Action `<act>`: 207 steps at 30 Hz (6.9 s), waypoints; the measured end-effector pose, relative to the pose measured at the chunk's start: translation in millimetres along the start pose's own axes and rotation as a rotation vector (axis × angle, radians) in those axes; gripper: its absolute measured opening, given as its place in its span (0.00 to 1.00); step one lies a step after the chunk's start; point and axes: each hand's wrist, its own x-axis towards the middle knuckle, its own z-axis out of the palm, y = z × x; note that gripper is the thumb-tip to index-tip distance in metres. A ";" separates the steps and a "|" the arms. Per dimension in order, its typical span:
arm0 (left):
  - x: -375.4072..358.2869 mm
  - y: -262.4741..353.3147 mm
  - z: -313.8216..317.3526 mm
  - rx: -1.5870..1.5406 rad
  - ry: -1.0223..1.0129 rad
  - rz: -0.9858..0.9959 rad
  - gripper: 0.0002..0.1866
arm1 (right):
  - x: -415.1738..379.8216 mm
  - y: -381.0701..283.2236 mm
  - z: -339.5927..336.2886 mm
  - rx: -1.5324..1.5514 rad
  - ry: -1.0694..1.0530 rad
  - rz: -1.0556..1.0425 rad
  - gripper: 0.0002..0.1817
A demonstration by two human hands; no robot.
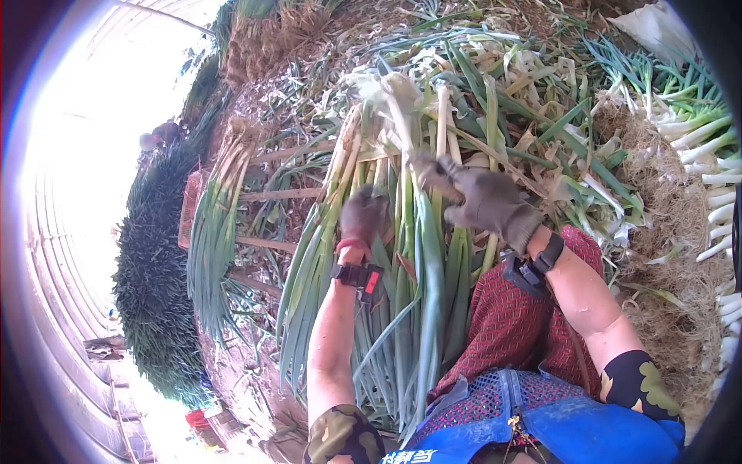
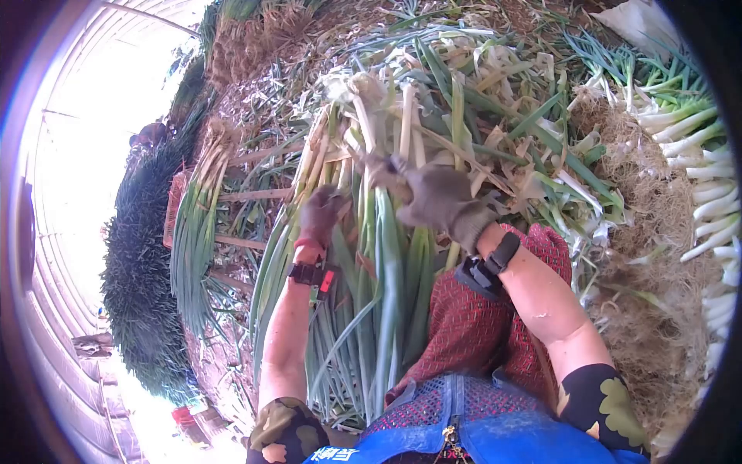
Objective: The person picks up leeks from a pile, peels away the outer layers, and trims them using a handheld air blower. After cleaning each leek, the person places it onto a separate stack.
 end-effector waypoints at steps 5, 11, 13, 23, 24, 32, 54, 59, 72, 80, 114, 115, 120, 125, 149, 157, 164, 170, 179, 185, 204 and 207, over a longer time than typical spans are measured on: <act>4.5 -47.6 -13.2 0.673 0.203 -0.100 0.27 | -15.5 -26.5 40.5 -0.169 -0.354 -0.147 0.50; 35.7 -59.1 -27.1 0.597 0.005 -0.136 0.26 | -5.9 -27.7 34.4 -0.174 -0.321 -0.062 0.47; 48.9 -67.5 -34.2 0.449 -0.057 -0.175 0.27 | -10.6 -24.3 39.6 -0.190 -0.353 -0.115 0.47; -5.7 -37.6 -16.8 0.646 0.050 -0.107 0.24 | -21.0 -38.9 25.3 -0.144 -0.439 -0.107 0.37; -8.7 -35.1 -14.5 0.672 0.059 -0.122 0.26 | -17.1 -35.4 31.6 -0.160 -0.399 -0.085 0.37; -5.1 -12.2 -10.9 0.646 0.033 -0.201 0.32 | -15.9 -32.8 30.2 -0.148 -0.315 -0.067 0.37; -122.9 -32.1 -0.3 0.929 0.141 0.037 0.26 | -32.7 -36.4 26.8 -0.194 -0.326 -0.099 0.44; -176.5 -39.1 3.9 0.845 0.076 -0.103 0.29 | -31.7 -36.6 34.6 -0.230 -0.300 -0.098 0.41; -256.1 -80.3 20.9 0.229 -0.138 -0.223 0.28 | -30.6 -52.6 45.2 -0.195 -0.281 -0.134 0.32; -243.4 -76.0 5.2 -0.572 -0.097 -0.230 0.18 | -28.1 -45.2 23.7 -0.144 -0.216 -0.099 0.46; -4.9 -80.2 -98.6 0.698 -0.053 -0.113 0.34 | -33.8 -41.8 41.4 -0.207 -0.197 -0.186 0.48; -5.6 -75.0 -102.2 0.694 -0.078 -0.112 0.33 | -33.7 -42.0 40.5 -0.197 -0.192 -0.192 0.48; -25.2 -83.0 -116.5 0.133 -0.305 -0.144 0.23 | -43.2 -52.0 22.4 -0.154 -0.314 -0.212 0.47; -81.1 -61.1 -93.8 -0.377 -0.400 -0.273 0.24 | -58.1 -46.8 21.1 -0.176 -0.362 -0.183 0.43; -36.9 -51.3 -75.2 0.999 -0.004 0.041 0.20 | -39.1 -59.5 41.5 -0.190 -0.417 -0.223 0.41; 6.7 -93.4 -104.4 0.264 -0.157 -0.095 0.19 | -27.3 -60.5 52.1 -0.253 -0.360 -0.177 0.38; -7.6 -80.4 -97.6 0.845 0.154 0.060 0.15 | -25.1 -59.9 49.3 -0.186 -0.383 -0.199 0.37; 10.5 -71.8 -157.7 1.316 0.794 0.111 0.18 | -24.3 -52.6 58.9 -0.197 -0.308 -0.168 0.34; 33.3 -80.0 -58.1 0.646 0.020 -0.109 0.24 | -22.6 -46.8 47.4 -0.176 -0.237 -0.146 0.34; 2.7 -9.8 -57.4 0.807 -0.052 -0.165 0.26 | -20.9 -47.1 32.3 -0.114 -0.342 -0.118 0.46; -32.9 -40.5 -58.6 0.259 -0.236 -0.177 0.37 | -44.1 -54.4 16.2 -0.183 -0.374 -0.157 0.33; -54.7 -57.3 -88.5 -0.201 -0.384 -0.223 0.32 | -55.0 -51.1 14.3 -0.160 -0.247 -0.167 0.34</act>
